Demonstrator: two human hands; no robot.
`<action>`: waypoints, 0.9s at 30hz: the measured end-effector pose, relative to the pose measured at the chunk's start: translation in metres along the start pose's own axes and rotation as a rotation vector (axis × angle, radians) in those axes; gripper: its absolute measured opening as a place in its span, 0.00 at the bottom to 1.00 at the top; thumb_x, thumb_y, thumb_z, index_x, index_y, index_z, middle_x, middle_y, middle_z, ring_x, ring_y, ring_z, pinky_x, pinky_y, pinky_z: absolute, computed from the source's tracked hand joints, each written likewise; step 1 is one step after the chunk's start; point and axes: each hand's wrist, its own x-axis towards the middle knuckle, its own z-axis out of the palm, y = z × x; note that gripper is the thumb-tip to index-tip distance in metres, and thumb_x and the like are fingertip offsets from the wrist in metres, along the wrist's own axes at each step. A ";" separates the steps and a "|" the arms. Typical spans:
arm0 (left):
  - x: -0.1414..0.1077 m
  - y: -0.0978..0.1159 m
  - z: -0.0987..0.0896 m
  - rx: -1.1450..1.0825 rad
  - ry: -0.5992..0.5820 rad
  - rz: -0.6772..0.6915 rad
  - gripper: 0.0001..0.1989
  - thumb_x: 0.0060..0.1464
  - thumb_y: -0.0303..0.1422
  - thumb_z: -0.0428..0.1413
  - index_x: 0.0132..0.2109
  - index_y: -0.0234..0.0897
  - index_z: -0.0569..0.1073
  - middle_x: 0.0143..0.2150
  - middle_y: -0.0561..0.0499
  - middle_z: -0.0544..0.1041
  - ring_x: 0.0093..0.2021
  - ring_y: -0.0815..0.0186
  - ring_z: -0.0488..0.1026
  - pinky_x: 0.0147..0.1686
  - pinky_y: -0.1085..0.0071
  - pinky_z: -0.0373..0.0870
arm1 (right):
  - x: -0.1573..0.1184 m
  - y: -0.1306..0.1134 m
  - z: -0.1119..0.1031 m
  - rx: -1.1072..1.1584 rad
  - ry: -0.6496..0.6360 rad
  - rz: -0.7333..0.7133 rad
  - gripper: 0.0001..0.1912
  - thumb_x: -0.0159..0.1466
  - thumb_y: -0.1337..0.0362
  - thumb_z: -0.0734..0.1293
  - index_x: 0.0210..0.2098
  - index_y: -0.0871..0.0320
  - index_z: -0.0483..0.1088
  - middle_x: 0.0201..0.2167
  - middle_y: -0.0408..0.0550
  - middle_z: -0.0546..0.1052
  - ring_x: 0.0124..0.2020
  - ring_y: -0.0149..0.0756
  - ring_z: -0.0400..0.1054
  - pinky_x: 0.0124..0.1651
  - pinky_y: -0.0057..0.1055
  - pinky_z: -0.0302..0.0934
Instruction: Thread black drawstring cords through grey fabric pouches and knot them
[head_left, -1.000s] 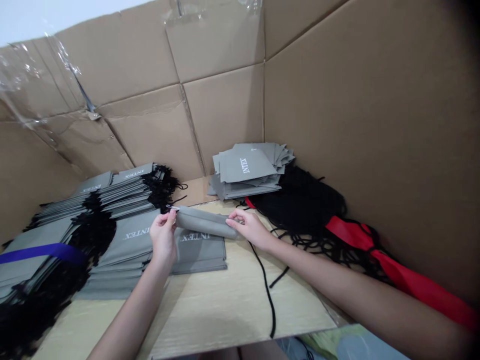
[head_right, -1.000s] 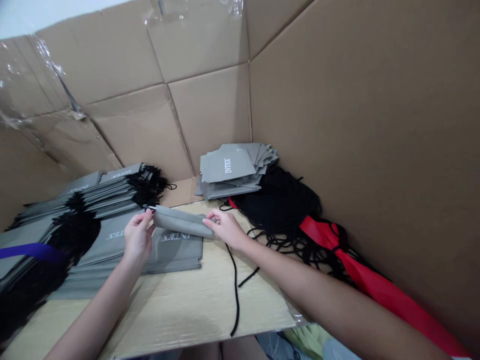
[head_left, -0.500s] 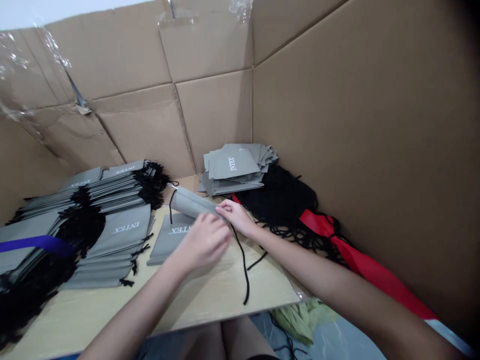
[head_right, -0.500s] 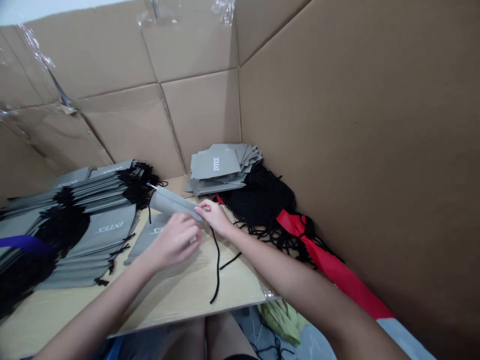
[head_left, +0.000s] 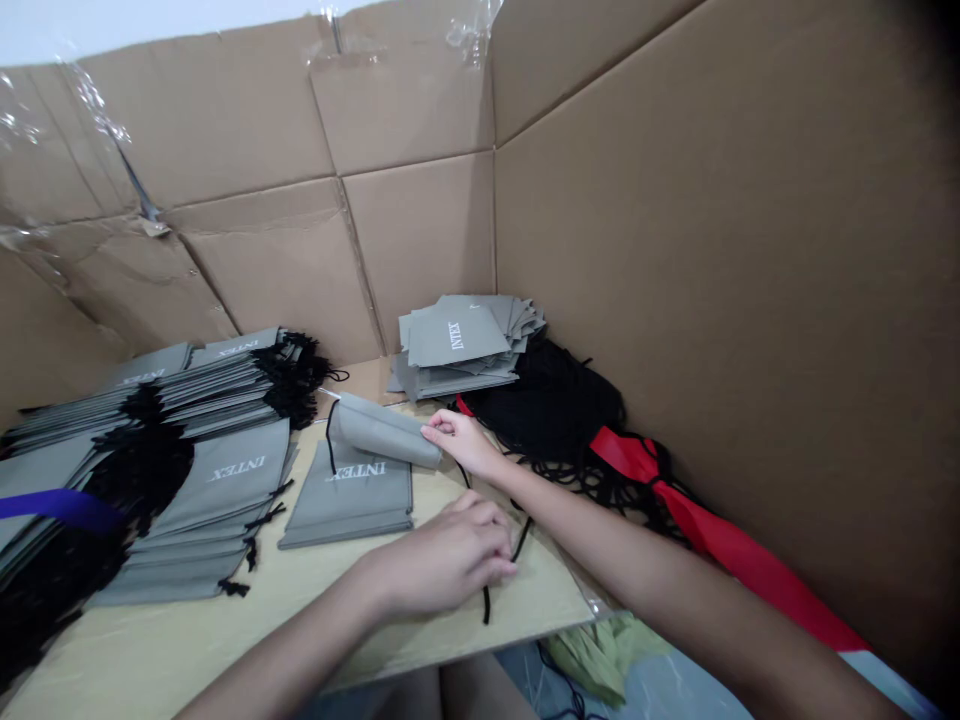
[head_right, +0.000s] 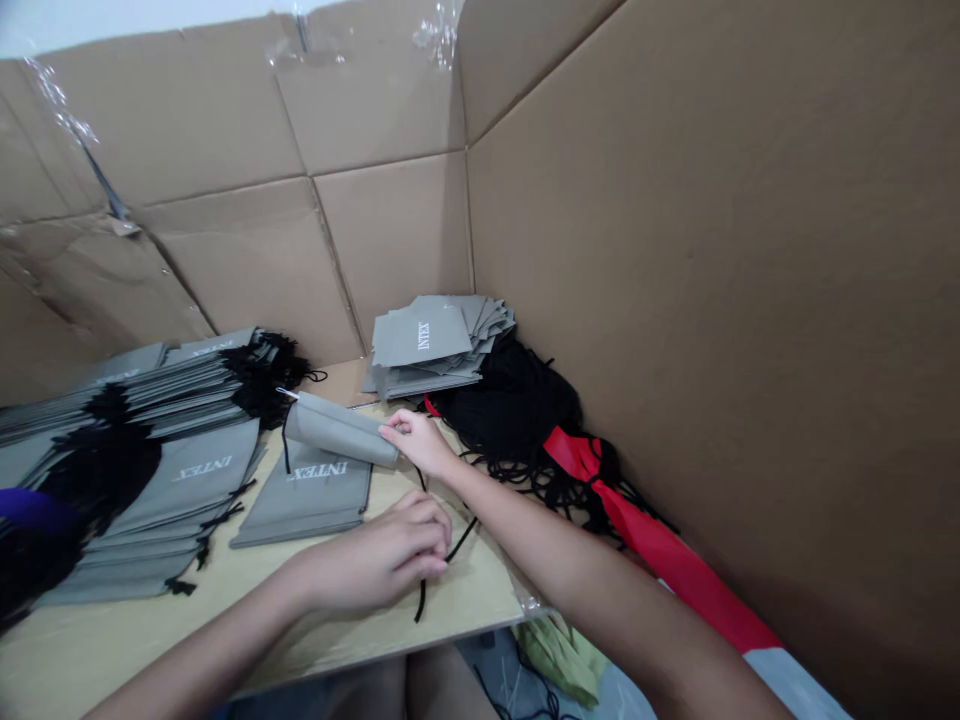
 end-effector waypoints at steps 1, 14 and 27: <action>-0.005 0.000 -0.008 -0.233 0.022 0.019 0.11 0.60 0.36 0.46 0.33 0.39 0.71 0.45 0.45 0.71 0.50 0.60 0.65 0.50 0.61 0.63 | 0.000 0.001 0.000 -0.005 -0.005 -0.002 0.13 0.57 0.54 0.65 0.28 0.57 0.65 0.24 0.40 0.69 0.29 0.32 0.63 0.32 0.28 0.58; -0.086 -0.081 -0.070 -1.544 0.901 -0.135 0.11 0.47 0.27 0.60 0.27 0.36 0.63 0.24 0.58 0.59 0.20 0.76 0.57 0.23 0.76 0.67 | -0.004 0.001 0.002 -0.006 -0.043 0.009 0.11 0.58 0.55 0.65 0.30 0.58 0.66 0.27 0.42 0.70 0.29 0.33 0.64 0.33 0.28 0.56; -0.173 -0.156 -0.143 -1.014 1.766 -0.124 0.16 0.61 0.21 0.38 0.24 0.34 0.54 0.19 0.59 0.53 0.19 0.75 0.49 0.22 0.77 0.50 | -0.004 0.005 0.001 -0.042 -0.094 0.052 0.11 0.58 0.56 0.65 0.30 0.57 0.67 0.26 0.42 0.70 0.30 0.33 0.64 0.32 0.27 0.56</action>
